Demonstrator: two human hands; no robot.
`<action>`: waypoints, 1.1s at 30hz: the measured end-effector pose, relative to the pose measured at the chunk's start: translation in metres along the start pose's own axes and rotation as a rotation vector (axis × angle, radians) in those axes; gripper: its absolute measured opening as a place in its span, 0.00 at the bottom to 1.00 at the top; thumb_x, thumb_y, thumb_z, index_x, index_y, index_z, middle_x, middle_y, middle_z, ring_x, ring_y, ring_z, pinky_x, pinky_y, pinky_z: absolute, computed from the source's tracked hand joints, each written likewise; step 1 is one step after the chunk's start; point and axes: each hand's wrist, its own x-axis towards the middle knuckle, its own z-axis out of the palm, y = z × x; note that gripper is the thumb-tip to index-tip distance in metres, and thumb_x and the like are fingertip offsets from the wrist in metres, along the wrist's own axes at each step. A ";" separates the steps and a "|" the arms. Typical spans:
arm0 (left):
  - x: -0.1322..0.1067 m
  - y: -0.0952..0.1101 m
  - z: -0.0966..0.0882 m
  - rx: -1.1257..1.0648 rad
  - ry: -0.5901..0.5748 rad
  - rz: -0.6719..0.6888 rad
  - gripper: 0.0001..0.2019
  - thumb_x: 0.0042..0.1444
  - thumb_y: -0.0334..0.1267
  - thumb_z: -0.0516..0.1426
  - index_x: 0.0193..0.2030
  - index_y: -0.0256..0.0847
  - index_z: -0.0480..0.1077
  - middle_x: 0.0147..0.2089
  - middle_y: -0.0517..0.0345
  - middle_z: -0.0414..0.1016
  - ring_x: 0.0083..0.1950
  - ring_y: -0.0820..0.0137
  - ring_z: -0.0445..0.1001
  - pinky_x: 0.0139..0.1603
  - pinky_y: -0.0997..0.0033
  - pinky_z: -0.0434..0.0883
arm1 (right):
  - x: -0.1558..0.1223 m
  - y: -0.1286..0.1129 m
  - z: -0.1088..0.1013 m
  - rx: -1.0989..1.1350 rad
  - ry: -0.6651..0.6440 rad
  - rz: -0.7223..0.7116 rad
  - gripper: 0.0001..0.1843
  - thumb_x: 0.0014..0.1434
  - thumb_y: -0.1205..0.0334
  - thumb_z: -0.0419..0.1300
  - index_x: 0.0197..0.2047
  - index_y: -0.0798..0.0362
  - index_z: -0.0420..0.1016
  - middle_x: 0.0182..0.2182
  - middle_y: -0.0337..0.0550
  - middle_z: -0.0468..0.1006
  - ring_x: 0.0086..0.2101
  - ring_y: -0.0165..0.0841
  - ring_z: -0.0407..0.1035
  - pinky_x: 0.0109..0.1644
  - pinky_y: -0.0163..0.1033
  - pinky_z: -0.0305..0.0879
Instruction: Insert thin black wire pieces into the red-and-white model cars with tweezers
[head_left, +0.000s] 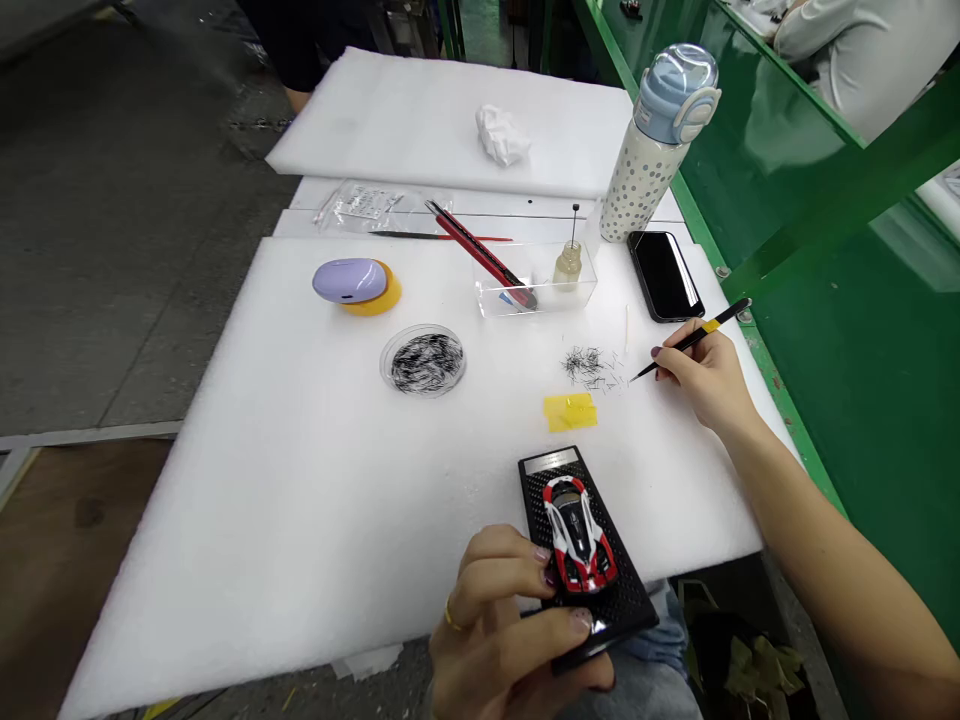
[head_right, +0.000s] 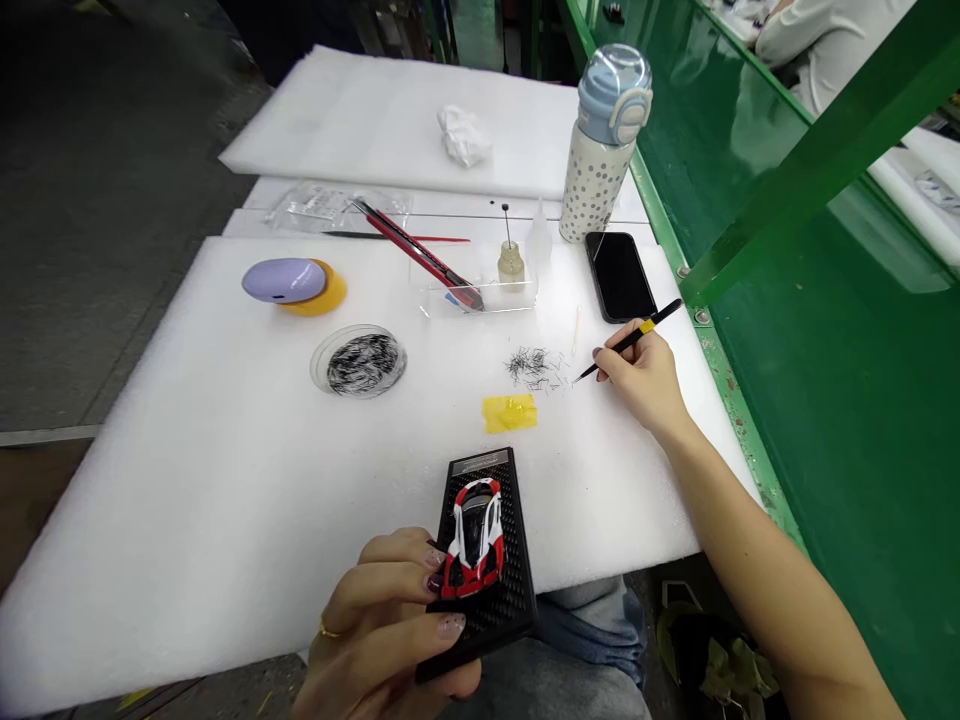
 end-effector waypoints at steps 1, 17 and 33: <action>0.000 0.000 0.000 -0.002 -0.002 0.002 0.10 0.66 0.40 0.61 0.34 0.36 0.71 0.41 0.57 0.67 0.44 0.72 0.71 0.42 0.65 0.75 | 0.000 -0.001 0.000 -0.003 0.001 0.006 0.09 0.47 0.63 0.65 0.29 0.49 0.67 0.17 0.35 0.72 0.20 0.30 0.65 0.26 0.38 0.56; 0.000 -0.001 0.000 -0.026 -0.018 0.016 0.11 0.66 0.40 0.61 0.35 0.36 0.71 0.42 0.57 0.66 0.46 0.72 0.70 0.44 0.66 0.73 | -0.005 -0.006 0.000 0.233 -0.054 -0.010 0.14 0.44 0.61 0.72 0.25 0.50 0.68 0.14 0.35 0.71 0.18 0.27 0.62 0.23 0.35 0.56; -0.004 -0.004 0.002 -0.030 -0.006 0.023 0.11 0.66 0.42 0.60 0.36 0.36 0.71 0.43 0.58 0.66 0.46 0.72 0.69 0.42 0.68 0.73 | -0.032 -0.009 0.025 0.249 -0.298 -0.172 0.16 0.40 0.53 0.81 0.26 0.48 0.81 0.25 0.40 0.81 0.27 0.31 0.74 0.31 0.37 0.72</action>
